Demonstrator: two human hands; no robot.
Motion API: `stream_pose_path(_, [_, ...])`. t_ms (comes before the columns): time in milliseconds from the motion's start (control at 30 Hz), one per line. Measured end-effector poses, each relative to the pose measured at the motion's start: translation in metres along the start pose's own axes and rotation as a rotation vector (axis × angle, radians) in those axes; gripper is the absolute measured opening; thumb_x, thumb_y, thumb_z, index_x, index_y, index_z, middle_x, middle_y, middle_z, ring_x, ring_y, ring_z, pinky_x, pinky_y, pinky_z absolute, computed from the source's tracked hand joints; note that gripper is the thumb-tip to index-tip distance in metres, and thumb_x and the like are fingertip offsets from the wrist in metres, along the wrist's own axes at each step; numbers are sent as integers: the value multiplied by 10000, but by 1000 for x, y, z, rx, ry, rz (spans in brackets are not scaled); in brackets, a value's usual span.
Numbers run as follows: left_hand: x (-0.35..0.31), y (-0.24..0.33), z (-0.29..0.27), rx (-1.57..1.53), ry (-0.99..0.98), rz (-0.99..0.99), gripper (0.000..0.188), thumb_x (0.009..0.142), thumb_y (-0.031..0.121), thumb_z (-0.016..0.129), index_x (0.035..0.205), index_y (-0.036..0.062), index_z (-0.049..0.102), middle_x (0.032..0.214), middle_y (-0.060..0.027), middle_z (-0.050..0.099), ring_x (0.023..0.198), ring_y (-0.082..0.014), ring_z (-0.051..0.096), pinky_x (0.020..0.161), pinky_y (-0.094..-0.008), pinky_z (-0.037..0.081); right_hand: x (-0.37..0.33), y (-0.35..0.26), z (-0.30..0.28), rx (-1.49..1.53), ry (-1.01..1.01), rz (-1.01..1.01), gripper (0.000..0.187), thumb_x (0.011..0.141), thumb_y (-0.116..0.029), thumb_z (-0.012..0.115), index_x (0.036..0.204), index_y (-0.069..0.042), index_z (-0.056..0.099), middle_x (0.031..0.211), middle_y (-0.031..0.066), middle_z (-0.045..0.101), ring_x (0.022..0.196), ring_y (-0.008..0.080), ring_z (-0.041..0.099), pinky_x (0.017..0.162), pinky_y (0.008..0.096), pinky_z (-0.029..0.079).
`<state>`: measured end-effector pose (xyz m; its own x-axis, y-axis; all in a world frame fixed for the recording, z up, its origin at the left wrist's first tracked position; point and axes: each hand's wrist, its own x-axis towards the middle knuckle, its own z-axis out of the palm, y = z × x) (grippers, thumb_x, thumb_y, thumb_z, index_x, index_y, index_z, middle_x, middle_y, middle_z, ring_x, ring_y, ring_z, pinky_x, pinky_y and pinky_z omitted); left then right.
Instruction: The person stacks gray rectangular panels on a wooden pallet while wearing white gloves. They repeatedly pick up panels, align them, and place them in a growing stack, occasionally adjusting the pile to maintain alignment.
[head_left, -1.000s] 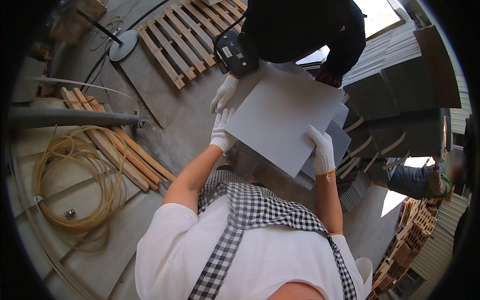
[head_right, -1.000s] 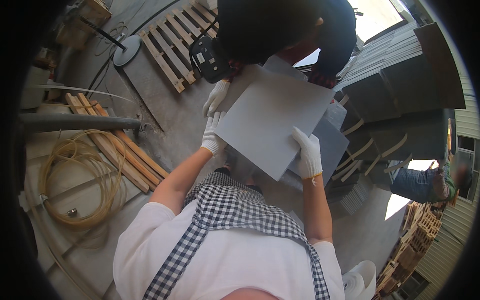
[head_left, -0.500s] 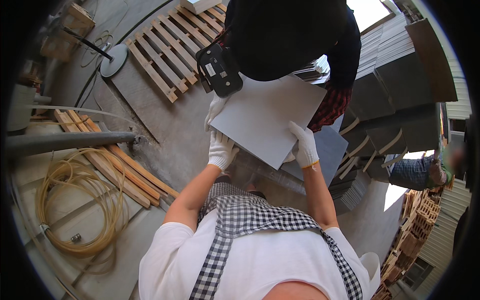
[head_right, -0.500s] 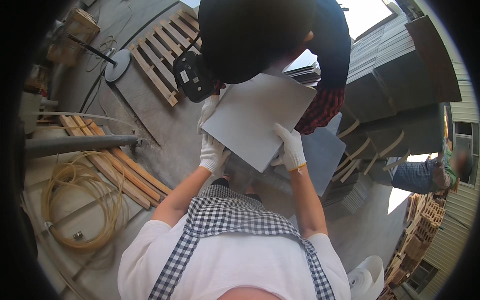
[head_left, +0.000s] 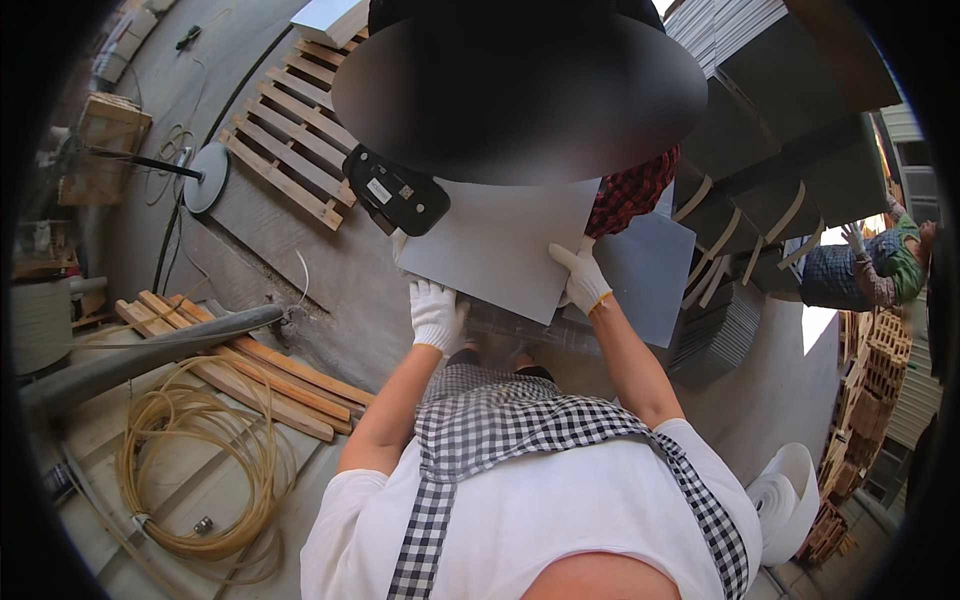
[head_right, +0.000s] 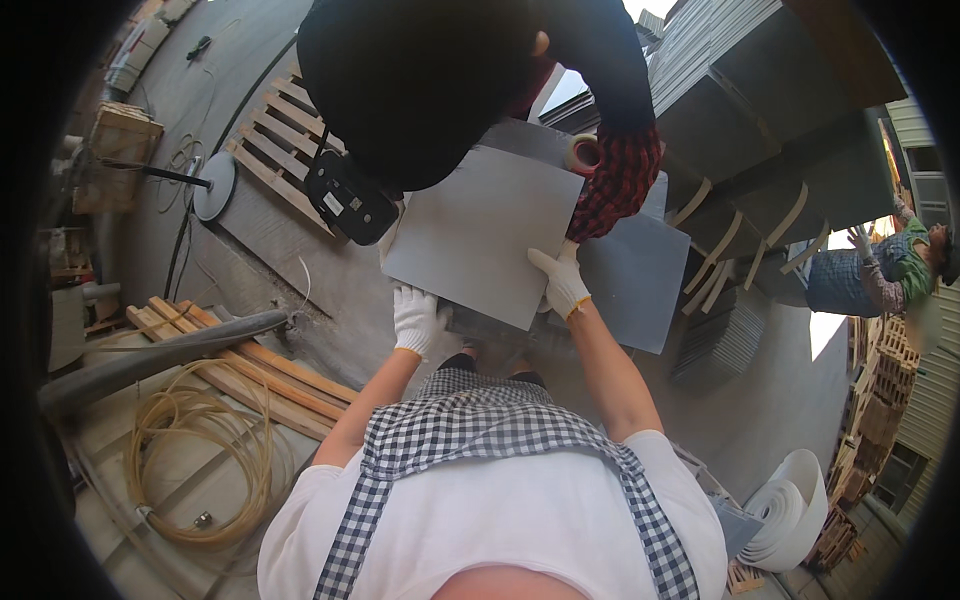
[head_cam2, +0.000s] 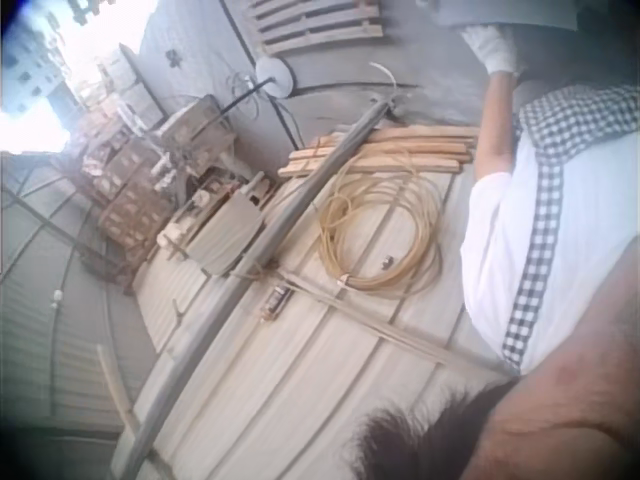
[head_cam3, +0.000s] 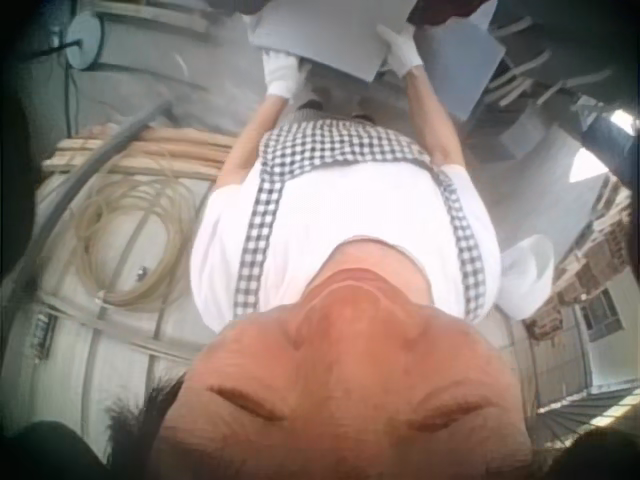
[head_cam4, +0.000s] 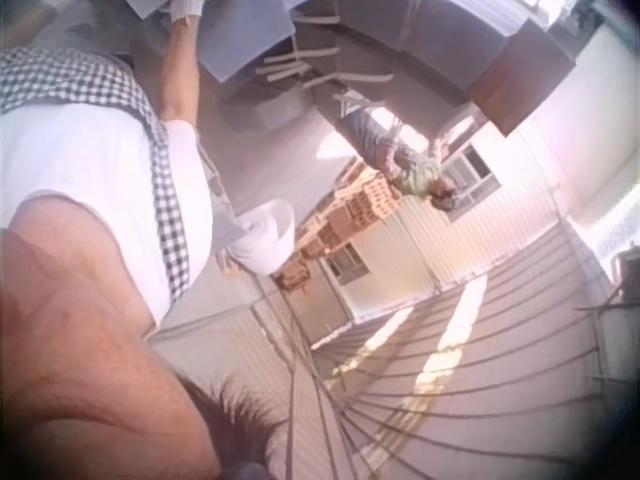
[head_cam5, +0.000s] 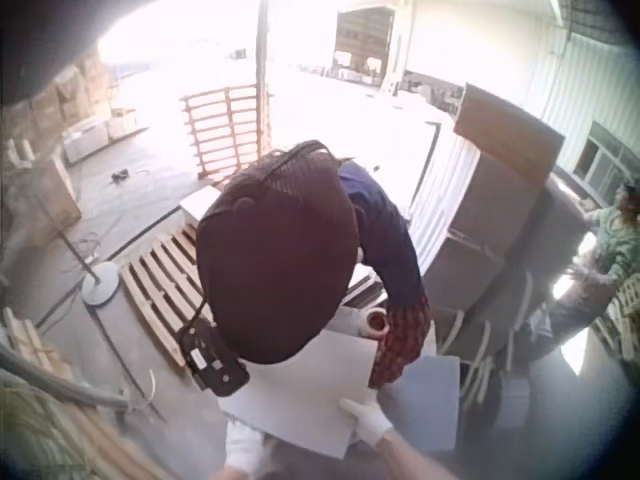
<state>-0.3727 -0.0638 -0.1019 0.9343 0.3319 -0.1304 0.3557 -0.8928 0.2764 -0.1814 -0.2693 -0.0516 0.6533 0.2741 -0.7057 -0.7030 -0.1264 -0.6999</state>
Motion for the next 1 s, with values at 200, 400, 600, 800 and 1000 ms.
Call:
stream_pose_path(200, [-18, -3, 7, -264, 108, -141, 337, 822, 293, 735, 977, 2, 665, 1106, -185, 638, 1058, -365, 593, 819, -470, 499, 37, 19, -21, -528, 141, 45, 649, 881, -419, 685, 1304, 56, 552, 1195, 250, 660, 1033, 392, 677, 871, 523, 539])
stream_pose_path(400, [21, -11, 8, -131, 148, -572, 685, 848, 495, 725, 1219, -52, 544, 1191, -241, 587, 1083, -413, 600, 904, -495, 504, 53, 25, -15, -1114, 316, -75, 588, 898, -462, 628, 1239, 11, 550, 1113, 306, 671, 1049, 428, 670, 839, 470, 565])
stream_pose_path(600, [31, -15, 6, -104, 51, -697, 824, 817, 580, 734, 1297, -45, 495, 1222, -259, 574, 1102, -428, 605, 920, -500, 513, 3, -16, -7, -1262, 291, -347, 458, 906, -390, 612, 1150, -8, 548, 1034, 229, 684, 954, 448, 668, 816, 510, 545])
stream_pose_path(800, [73, -116, 54, -972, -1, -552, 837, 841, 594, 702, 1332, -48, 486, 1270, -221, 592, 1115, -348, 614, 948, -454, 485, -28, 32, 11, -1120, 269, -335, 658, 886, -385, 642, 1342, 39, 431, 1312, 232, 501, 1209, 406, 543, 922, 492, 505])
stream_pose_path(1000, [120, -157, 60, -1258, -504, -686, 553, 899, 415, 710, 1301, 60, 576, 1181, -83, 641, 1057, -238, 624, 910, -401, 511, -39, 83, 39, -1087, 301, -345, 859, 844, -349, 705, 1470, 77, 300, 1538, 315, 251, 1420, 480, 270, 1087, 488, 414])
